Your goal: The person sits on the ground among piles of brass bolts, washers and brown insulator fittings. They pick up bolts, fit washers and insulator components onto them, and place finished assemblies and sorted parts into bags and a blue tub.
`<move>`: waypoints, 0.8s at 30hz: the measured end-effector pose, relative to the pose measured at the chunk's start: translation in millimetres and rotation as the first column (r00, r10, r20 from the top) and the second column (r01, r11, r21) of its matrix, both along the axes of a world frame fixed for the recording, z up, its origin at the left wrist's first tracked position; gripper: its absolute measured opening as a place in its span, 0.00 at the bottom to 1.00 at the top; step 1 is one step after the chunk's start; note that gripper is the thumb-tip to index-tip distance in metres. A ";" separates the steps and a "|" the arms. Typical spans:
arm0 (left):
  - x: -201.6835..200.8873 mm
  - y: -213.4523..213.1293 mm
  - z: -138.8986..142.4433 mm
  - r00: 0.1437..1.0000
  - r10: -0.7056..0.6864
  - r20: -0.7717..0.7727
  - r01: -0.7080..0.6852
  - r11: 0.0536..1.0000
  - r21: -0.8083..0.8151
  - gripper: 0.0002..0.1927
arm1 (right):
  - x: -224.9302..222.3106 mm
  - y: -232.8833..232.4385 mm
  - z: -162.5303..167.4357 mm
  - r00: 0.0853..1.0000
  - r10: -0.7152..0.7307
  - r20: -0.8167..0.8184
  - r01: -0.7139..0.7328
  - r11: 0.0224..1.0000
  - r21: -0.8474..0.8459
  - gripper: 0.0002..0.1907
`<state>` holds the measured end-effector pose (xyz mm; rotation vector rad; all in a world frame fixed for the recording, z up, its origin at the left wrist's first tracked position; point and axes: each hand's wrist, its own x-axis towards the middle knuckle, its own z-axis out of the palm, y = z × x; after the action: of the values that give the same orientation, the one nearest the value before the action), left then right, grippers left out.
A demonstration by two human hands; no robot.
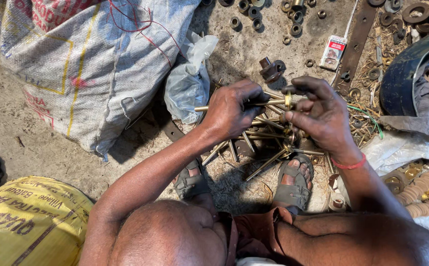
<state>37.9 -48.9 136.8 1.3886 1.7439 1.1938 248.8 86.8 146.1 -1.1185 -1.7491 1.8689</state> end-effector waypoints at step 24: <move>12.6 -2.6 -14.9 0.976 0.003 -0.218 -0.011 0.999 -0.035 0.13 | -0.1 2.7 -5.0 0.959 0.279 -0.039 -0.276 0.958 0.075 0.25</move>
<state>50.5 -51.5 121.9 1.5418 1.9105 1.0403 248.7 89.5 141.1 -0.8284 -2.0124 1.9561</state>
